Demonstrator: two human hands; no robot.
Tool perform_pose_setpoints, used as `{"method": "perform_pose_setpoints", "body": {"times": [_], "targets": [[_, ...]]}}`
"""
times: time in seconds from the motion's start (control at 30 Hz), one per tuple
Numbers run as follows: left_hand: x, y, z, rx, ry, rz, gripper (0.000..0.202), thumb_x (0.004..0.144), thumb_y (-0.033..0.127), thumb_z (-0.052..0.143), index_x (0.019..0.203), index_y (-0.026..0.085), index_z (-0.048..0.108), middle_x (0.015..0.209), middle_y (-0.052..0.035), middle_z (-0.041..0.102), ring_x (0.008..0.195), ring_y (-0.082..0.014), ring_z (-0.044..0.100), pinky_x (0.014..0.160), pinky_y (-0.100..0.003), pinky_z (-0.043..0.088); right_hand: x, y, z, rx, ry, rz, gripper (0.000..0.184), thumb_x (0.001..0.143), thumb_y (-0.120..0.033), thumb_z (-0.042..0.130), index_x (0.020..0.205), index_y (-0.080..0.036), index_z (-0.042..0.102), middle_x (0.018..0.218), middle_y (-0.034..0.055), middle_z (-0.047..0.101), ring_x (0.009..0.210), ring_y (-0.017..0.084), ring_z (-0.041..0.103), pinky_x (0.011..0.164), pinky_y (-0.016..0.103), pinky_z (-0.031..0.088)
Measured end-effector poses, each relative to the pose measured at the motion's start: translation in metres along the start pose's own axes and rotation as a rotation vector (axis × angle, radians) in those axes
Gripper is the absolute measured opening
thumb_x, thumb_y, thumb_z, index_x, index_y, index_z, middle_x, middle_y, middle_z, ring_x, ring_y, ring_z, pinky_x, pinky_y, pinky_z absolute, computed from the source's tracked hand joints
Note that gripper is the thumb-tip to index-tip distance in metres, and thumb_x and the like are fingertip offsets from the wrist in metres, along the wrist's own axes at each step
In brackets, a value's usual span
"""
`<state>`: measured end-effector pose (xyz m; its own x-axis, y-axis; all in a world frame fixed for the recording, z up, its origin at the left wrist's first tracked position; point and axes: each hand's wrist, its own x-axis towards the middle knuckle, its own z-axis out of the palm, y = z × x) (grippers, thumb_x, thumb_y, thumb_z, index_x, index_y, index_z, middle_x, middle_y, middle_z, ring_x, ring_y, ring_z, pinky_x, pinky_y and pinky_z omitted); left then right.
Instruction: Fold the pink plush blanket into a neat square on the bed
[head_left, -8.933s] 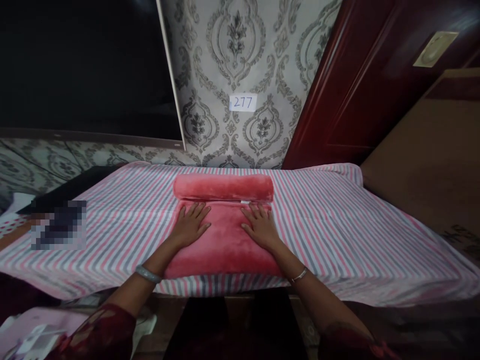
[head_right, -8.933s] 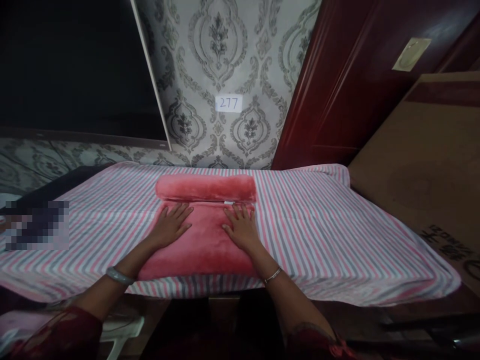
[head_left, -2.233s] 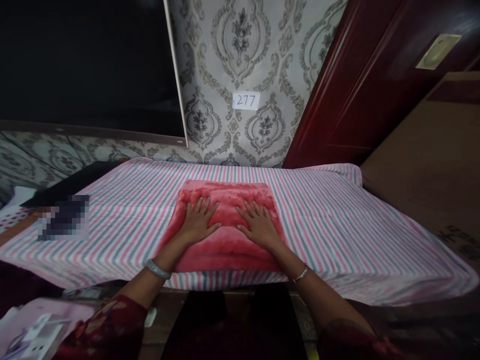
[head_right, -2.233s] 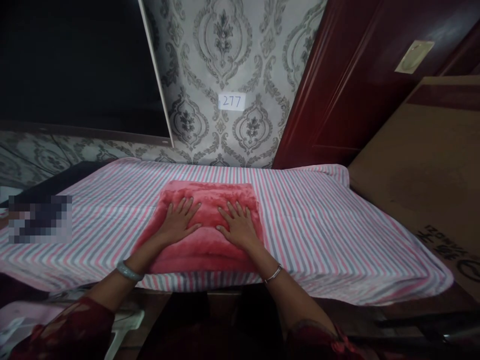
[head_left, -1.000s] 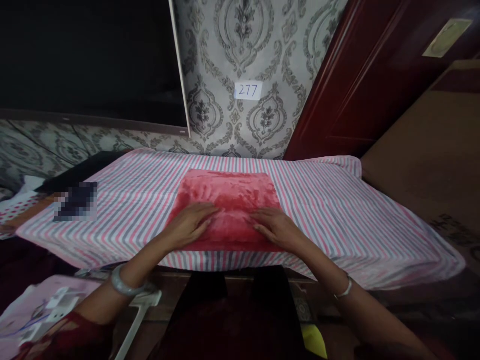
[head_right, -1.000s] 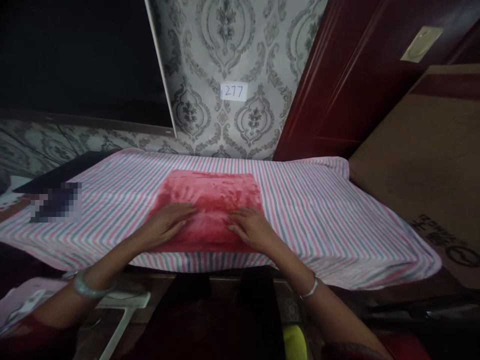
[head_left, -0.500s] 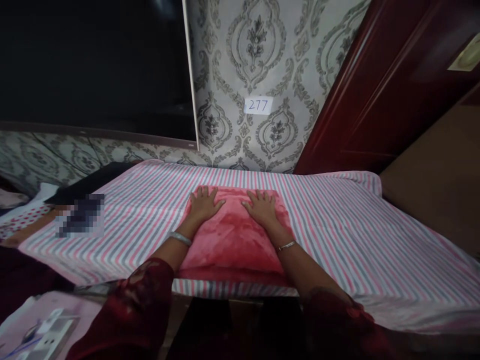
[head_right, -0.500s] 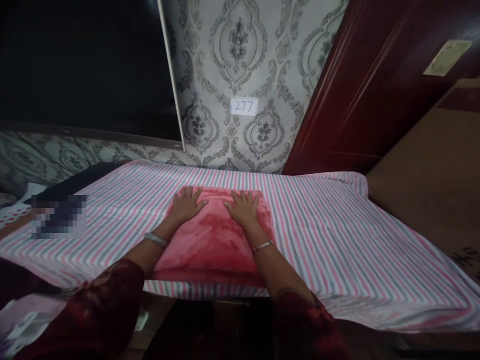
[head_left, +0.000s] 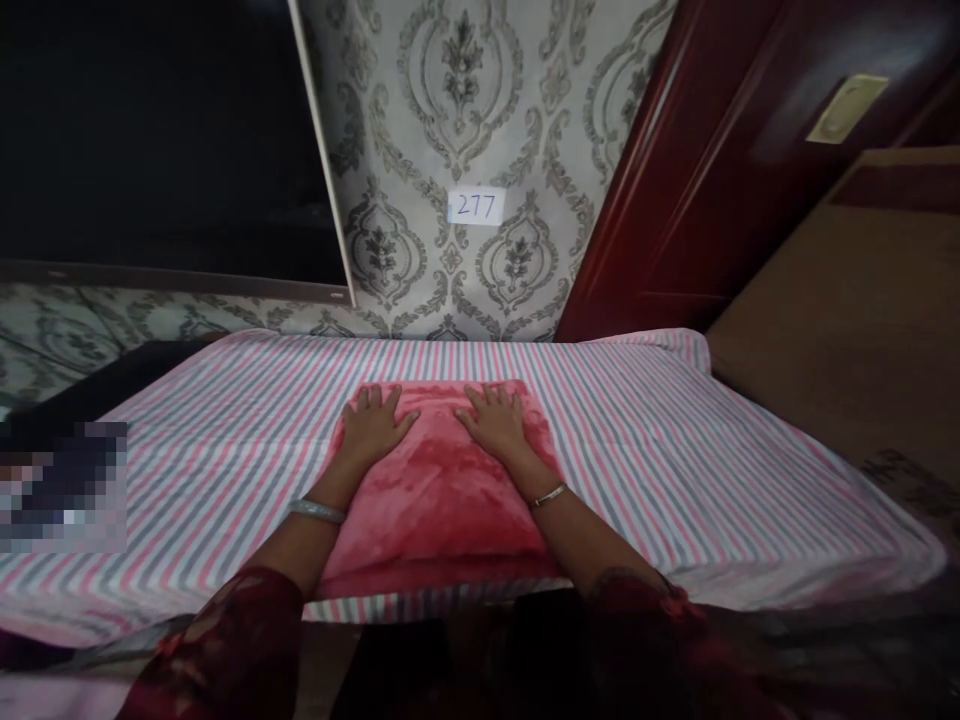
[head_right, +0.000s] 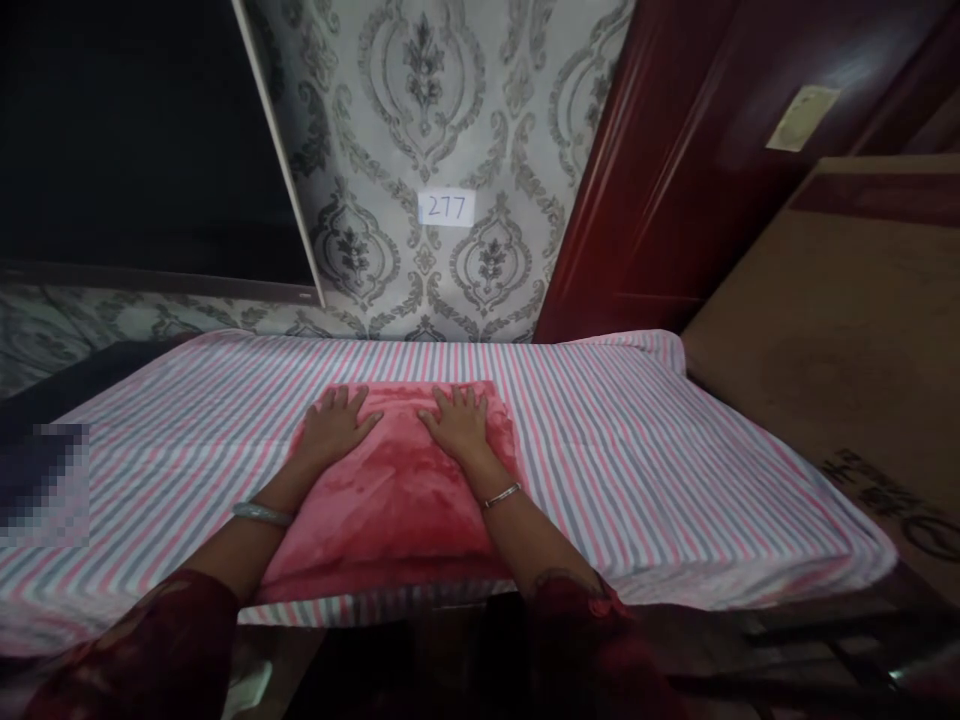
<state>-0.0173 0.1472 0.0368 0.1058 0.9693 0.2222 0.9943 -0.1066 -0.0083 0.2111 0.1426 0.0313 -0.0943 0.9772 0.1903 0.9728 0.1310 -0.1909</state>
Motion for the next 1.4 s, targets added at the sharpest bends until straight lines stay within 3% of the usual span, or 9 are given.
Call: {"method": "perform_pose_setpoints", "body": {"times": [0.23, 0.33, 0.43, 0.57, 0.7, 0.8, 0.93, 1.17, 1.4], "targets": [[-0.001, 0.001, -0.001, 0.034, 0.038, 0.004, 0.070, 0.100, 0.060, 0.033, 0.156, 0.020, 0.040, 0.158, -0.0205, 0.041, 0.146, -0.0405, 0.034, 0.109, -0.061, 0.036, 0.011, 0.022, -0.019, 0.003, -0.086, 0.066, 0.055, 0.107, -0.053, 0.029, 0.149, -0.026, 0.051, 0.155, 0.0103, 0.046, 0.148, 0.033, 0.028, 0.119, 0.063, 0.013], [-0.004, 0.003, -0.003, 0.027, 0.048, 0.003, 0.069, 0.100, 0.060, 0.035, 0.157, 0.021, 0.040, 0.158, -0.0202, 0.041, 0.146, -0.0410, 0.034, 0.109, -0.060, 0.037, 0.016, 0.038, -0.018, 0.086, -0.111, 0.155, 0.056, 0.105, -0.055, 0.029, 0.150, -0.029, 0.049, 0.163, 0.0077, 0.035, 0.149, 0.036, 0.024, 0.115, 0.066, 0.022], [-0.006, 0.005, -0.005, 0.023, 0.040, 0.001, 0.069, 0.100, 0.059, 0.036, 0.157, 0.021, 0.039, 0.158, -0.0202, 0.042, 0.148, -0.0412, 0.032, 0.110, -0.060, 0.036, 0.024, 0.050, -0.013, 0.296, -0.093, 0.245, 0.056, 0.103, -0.054, 0.036, 0.151, -0.028, 0.049, 0.165, 0.0084, 0.030, 0.146, 0.036, 0.032, 0.114, 0.061, 0.030], [-0.007, 0.005, -0.005, 0.018, 0.051, -0.002, 0.067, 0.100, 0.059, 0.037, 0.156, 0.021, 0.042, 0.158, -0.0200, 0.042, 0.148, -0.0421, 0.032, 0.109, -0.061, 0.037, 0.046, 0.070, -0.011, 0.472, -0.052, 0.341, 0.050, 0.101, -0.037, 0.042, 0.142, -0.015, 0.059, 0.149, 0.0180, 0.052, 0.137, 0.034, 0.047, 0.113, 0.051, 0.036], [-0.007, 0.003, -0.003, 0.013, 0.077, -0.002, 0.066, 0.100, 0.058, 0.036, 0.154, 0.021, 0.044, 0.159, -0.0198, 0.041, 0.148, -0.0413, 0.032, 0.110, -0.060, 0.036, 0.066, 0.097, -0.013, 0.602, -0.014, 0.396, 0.036, 0.093, -0.023, 0.050, 0.115, -0.010, 0.075, 0.127, 0.0212, 0.067, 0.125, 0.033, 0.058, 0.106, 0.042, 0.044], [-0.005, 0.003, -0.001, 0.008, 0.064, -0.005, 0.067, 0.100, 0.058, 0.036, 0.154, 0.019, 0.045, 0.158, -0.0198, 0.042, 0.146, -0.0407, 0.035, 0.110, -0.059, 0.036, 0.068, 0.115, -0.010, 0.766, -0.008, 0.378, 0.032, 0.085, -0.018, 0.058, 0.110, -0.012, 0.076, 0.107, 0.0160, 0.075, 0.100, 0.027, 0.070, 0.088, 0.035, 0.053], [-0.003, 0.001, 0.000, 0.016, 0.089, 0.005, 0.067, 0.099, 0.058, 0.037, 0.153, 0.020, 0.046, 0.156, -0.0195, 0.045, 0.145, -0.0400, 0.037, 0.108, -0.059, 0.037, 0.061, 0.130, 0.000, 0.971, -0.017, 0.275, 0.038, 0.082, -0.020, 0.061, 0.118, -0.013, 0.072, 0.084, 0.0072, 0.075, 0.070, 0.017, 0.067, 0.067, 0.028, 0.055], [-0.002, -0.001, 0.004, 0.038, 0.116, 0.014, 0.065, 0.099, 0.057, 0.039, 0.152, 0.019, 0.048, 0.156, -0.0192, 0.045, 0.145, -0.0388, 0.037, 0.108, -0.057, 0.038, 0.067, 0.136, 0.016, 0.971, 0.045, 0.091, 0.041, 0.075, -0.017, 0.066, 0.115, -0.017, 0.073, 0.093, 0.0051, 0.073, 0.075, 0.015, 0.064, 0.071, 0.027, 0.054], [-0.004, 0.000, 0.002, 0.058, 0.068, -0.003, 0.067, 0.099, 0.060, 0.037, 0.154, 0.021, 0.045, 0.158, -0.0186, 0.043, 0.146, -0.0384, 0.036, 0.109, -0.057, 0.038, 0.075, 0.136, 0.024, 0.782, 0.170, 0.029, 0.023, 0.067, -0.011, 0.060, 0.082, -0.019, 0.075, 0.097, 0.0063, 0.069, 0.094, 0.021, 0.063, 0.087, 0.029, 0.049]]}}
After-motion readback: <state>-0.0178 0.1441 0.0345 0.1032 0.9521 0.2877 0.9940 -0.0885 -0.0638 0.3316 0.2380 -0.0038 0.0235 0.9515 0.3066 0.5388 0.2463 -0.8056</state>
